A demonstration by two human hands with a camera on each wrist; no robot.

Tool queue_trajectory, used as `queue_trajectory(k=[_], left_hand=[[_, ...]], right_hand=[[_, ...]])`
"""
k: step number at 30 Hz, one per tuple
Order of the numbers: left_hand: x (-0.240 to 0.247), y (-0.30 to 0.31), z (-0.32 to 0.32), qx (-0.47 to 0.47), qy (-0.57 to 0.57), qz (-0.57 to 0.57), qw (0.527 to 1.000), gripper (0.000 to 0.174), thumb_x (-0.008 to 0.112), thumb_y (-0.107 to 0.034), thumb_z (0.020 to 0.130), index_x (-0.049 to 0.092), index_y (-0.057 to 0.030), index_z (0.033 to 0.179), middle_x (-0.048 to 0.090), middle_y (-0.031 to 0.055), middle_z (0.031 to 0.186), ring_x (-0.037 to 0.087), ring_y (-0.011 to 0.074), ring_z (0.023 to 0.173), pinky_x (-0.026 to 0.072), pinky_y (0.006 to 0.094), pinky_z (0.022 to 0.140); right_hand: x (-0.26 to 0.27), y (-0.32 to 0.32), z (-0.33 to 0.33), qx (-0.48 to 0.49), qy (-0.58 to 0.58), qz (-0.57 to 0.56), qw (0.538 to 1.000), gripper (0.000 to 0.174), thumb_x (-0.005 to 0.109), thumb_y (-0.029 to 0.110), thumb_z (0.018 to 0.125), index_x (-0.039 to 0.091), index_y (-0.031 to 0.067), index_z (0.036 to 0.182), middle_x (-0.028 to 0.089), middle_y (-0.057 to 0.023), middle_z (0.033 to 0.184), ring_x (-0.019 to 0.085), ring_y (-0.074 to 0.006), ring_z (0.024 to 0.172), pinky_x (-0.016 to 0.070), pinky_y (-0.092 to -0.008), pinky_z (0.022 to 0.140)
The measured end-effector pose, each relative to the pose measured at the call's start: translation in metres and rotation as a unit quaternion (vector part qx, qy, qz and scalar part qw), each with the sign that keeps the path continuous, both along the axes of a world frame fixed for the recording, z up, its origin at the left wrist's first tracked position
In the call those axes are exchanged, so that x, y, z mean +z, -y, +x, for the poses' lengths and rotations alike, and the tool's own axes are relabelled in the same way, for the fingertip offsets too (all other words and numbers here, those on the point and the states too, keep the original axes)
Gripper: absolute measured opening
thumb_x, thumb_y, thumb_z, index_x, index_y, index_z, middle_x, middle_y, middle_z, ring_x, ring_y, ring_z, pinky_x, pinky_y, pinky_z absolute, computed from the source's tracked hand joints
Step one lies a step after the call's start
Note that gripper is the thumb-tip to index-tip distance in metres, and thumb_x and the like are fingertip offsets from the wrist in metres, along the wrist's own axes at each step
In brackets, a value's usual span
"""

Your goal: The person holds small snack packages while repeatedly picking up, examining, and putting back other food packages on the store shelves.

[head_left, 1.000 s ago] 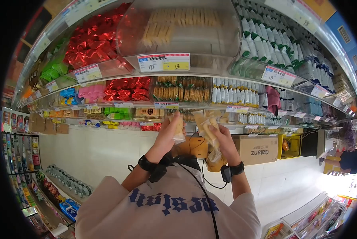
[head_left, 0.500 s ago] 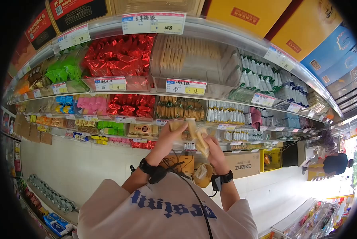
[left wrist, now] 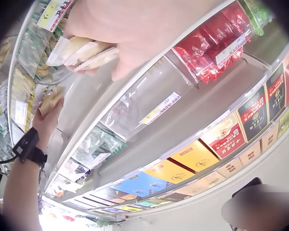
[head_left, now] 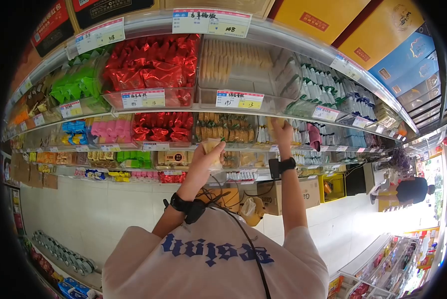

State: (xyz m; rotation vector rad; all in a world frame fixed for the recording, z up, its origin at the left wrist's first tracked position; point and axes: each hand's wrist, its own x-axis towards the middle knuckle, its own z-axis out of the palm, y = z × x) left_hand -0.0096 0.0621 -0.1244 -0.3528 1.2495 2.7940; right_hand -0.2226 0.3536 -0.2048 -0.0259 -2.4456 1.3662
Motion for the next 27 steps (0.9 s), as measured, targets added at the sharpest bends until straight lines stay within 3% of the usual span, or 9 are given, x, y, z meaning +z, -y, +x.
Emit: queue_trajectory(k=[4, 5, 9, 12, 15, 18, 21, 24, 27], left_hand=[[0.014, 0.007, 0.004, 0.022, -0.006, -0.011, 1.0, 0.032, 0.077, -0.023, 0.094, 0.059, -0.0038, 0.113, 0.063, 0.0036, 0.089, 0.061, 0.0105, 0.07, 0.0516, 0.0278, 0.061], [0.015, 0.008, 0.006, 0.029, -0.006, -0.013, 0.999, 0.032, 0.077, -0.023, 0.094, 0.06, -0.0038, 0.113, 0.063, 0.0037, 0.089, 0.06, 0.0106, 0.07, 0.0516, 0.028, 0.062], [0.014, 0.013, 0.006, 0.029, 0.0, -0.004, 1.0, 0.034, 0.077, -0.023, 0.094, 0.059, -0.004, 0.115, 0.063, 0.0041, 0.091, 0.061, 0.011, 0.071, 0.0521, 0.028, 0.063], [0.008, 0.015, 0.005, 0.023, 0.016, 0.008, 1.0, 0.03, 0.075, -0.02, 0.095, 0.06, -0.0074, 0.119, 0.062, 0.0043, 0.092, 0.059, 0.0134, 0.073, 0.0512, 0.0313, 0.065], [0.004, 0.015, 0.0, 0.01, 0.015, 0.018, 1.0, 0.027, 0.075, -0.02, 0.095, 0.061, -0.0076, 0.115, 0.062, 0.0038, 0.091, 0.06, 0.0135, 0.073, 0.0513, 0.0313, 0.065], [0.002, 0.011, -0.005, 0.0, 0.022, -0.005, 1.0, 0.024, 0.074, -0.02, 0.095, 0.062, -0.0073, 0.112, 0.062, 0.0035, 0.09, 0.061, 0.0136, 0.073, 0.0519, 0.0315, 0.065], [-0.002, 0.005, -0.011, -0.008, 0.037, 0.023, 0.999, 0.03, 0.076, -0.023, 0.094, 0.059, -0.0067, 0.112, 0.063, 0.0045, 0.091, 0.063, 0.0128, 0.072, 0.0538, 0.0292, 0.062], [-0.008, 0.002, -0.016, -0.018, 0.052, 0.036, 0.998, 0.034, 0.075, -0.028, 0.095, 0.057, -0.007, 0.114, 0.063, 0.0053, 0.09, 0.063, 0.0139, 0.071, 0.0539, 0.0301, 0.062], [-0.007, 0.0, -0.019, -0.002, 0.057, 0.077, 0.995, 0.04, 0.072, -0.034, 0.097, 0.055, -0.0073, 0.122, 0.063, 0.007, 0.091, 0.064, 0.0162, 0.071, 0.0549, 0.0323, 0.062]], right_hand=[[0.007, 0.018, 0.006, -0.027, -0.039, 0.102, 0.994, 0.055, 0.077, 0.049, 0.082, 0.071, -0.0006, 0.104, 0.072, -0.026, 0.083, 0.07, -0.0459, 0.082, 0.0554, -0.0472, 0.073], [0.025, 0.027, 0.018, -0.039, -0.001, 0.138, 0.99, 0.054, 0.074, 0.046, 0.085, 0.069, -0.0024, 0.107, 0.072, -0.0264, 0.091, 0.068, -0.0464, 0.088, 0.0551, -0.0489, 0.077], [0.013, 0.02, 0.011, -0.045, -0.061, 0.159, 0.984, 0.053, 0.072, 0.043, 0.086, 0.068, -0.0046, 0.109, 0.067, -0.0272, 0.104, 0.064, -0.0466, 0.097, 0.0513, -0.0511, 0.083], [0.015, 0.017, 0.01, -0.059, -0.024, 0.126, 0.99, 0.046, 0.071, 0.04, 0.088, 0.069, -0.0044, 0.103, 0.068, -0.0245, 0.098, 0.065, -0.0451, 0.096, 0.0515, -0.0497, 0.08], [-0.003, 0.0, -0.001, -0.05, -0.078, 0.158, 0.983, 0.042, 0.069, 0.038, 0.091, 0.072, -0.0036, 0.098, 0.071, -0.0215, 0.088, 0.068, -0.0417, 0.088, 0.0524, -0.0466, 0.076], [-0.007, -0.005, -0.004, -0.061, -0.05, 0.069, 0.994, 0.039, 0.07, 0.037, 0.093, 0.075, -0.0017, 0.097, 0.072, -0.0185, 0.08, 0.07, -0.036, 0.077, 0.0533, -0.0439, 0.071], [-0.009, -0.012, -0.008, -0.091, -0.067, 0.036, 0.993, 0.04, 0.073, 0.038, 0.091, 0.075, -0.0002, 0.102, 0.073, -0.0158, 0.077, 0.069, -0.0291, 0.066, 0.0533, -0.0406, 0.067], [-0.008, -0.023, -0.008, -0.11, -0.03, 0.03, 0.993, 0.037, 0.076, 0.034, 0.09, 0.074, 0.0005, 0.104, 0.072, -0.0132, 0.077, 0.068, -0.0244, 0.067, 0.0528, -0.0372, 0.067], [-0.01, -0.034, 0.0, -0.089, -0.128, -0.069, 0.985, 0.028, 0.074, 0.026, 0.093, 0.073, 0.0009, 0.106, 0.07, -0.0073, 0.076, 0.064, -0.0172, 0.066, 0.0503, -0.0325, 0.063]])
